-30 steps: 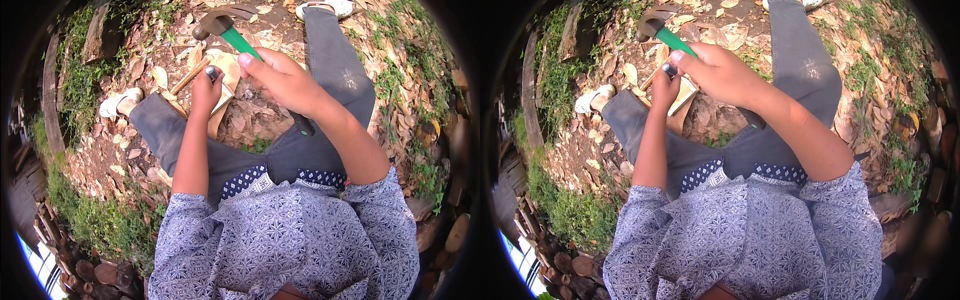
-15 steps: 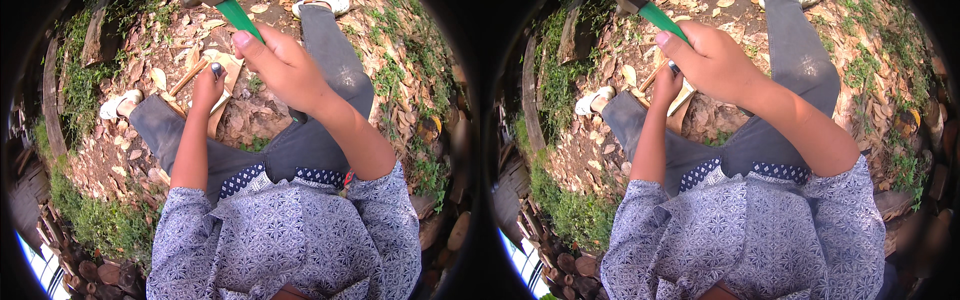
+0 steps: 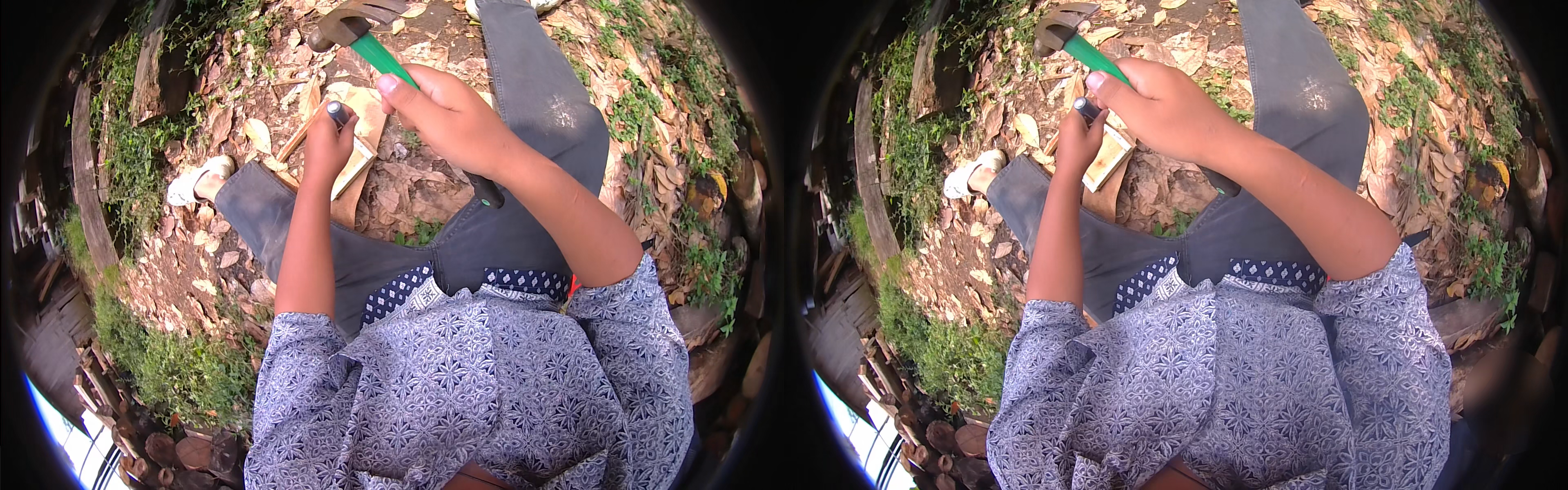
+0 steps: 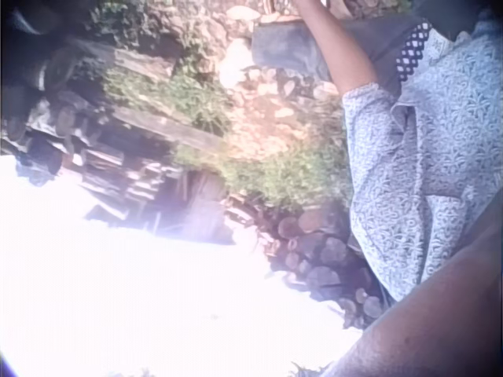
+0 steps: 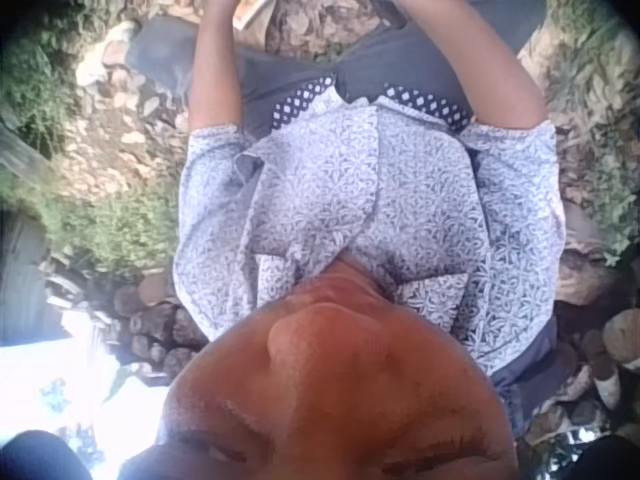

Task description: The person sits on the ground and assembles a small wooden box by hammering nails into its corners. They use a hammer and a screwdriver to secure the joints and occasionally inspect the box's alignment.

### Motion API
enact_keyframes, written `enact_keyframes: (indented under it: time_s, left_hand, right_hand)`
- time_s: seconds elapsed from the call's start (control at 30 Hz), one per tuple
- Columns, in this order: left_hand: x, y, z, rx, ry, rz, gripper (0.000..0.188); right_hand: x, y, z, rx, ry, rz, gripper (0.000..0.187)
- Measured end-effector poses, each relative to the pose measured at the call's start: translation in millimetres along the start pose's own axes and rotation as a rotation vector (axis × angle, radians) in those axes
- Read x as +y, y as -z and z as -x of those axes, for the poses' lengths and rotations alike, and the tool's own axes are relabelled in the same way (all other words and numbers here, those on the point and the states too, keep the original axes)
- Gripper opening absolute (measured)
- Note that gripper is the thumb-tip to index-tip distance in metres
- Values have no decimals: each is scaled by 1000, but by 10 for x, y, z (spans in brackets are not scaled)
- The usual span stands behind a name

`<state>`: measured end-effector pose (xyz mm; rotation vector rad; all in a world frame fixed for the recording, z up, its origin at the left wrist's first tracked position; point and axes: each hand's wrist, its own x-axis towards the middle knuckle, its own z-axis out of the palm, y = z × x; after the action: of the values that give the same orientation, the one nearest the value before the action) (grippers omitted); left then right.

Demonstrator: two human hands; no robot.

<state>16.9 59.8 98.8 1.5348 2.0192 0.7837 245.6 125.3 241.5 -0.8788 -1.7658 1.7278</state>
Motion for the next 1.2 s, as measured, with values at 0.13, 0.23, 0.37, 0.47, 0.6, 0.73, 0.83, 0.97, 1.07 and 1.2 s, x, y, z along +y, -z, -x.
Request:
enact_keyframes:
  time_s: [0.13,0.23,0.37,0.47,0.6,0.73,0.83,0.97,1.07,1.2]
  left_hand:
    - [-50,-77,-49,-19,-59,-15,14]
    - [-58,-107,-68,-14,-103,-9,15]
    - [-54,-57,-26,-41,-49,-40,15]
    - [32,-88,-22,-14,-107,-18,14]
    - [-143,-100,15,-32,-69,-15,14]
    - [-145,-105,-7,12,-159,18,15]
    - [28,-96,-20,-148,21,-32,16]
    - [-387,-192,68,-1,-54,-31,17]
    - [-306,-222,3,-55,3,142,15]
    - [-360,-239,22,9,-122,51,15]
  right_hand:
    - [-86,82,-5,-4,-47,27,41]
    - [-197,117,21,-5,-12,25,41]
    - [-274,52,56,24,106,18,43]
    - [36,-43,42,-10,61,147,43]
    - [557,-168,-177,-62,-100,392,38]
    - [67,-238,-73,7,81,216,36]
    - [532,-193,-55,-63,86,407,31]
    - [366,-370,-87,-130,91,404,29]
    - [135,-330,-22,-44,78,296,30]
    - [739,-98,-230,-203,-119,581,30]
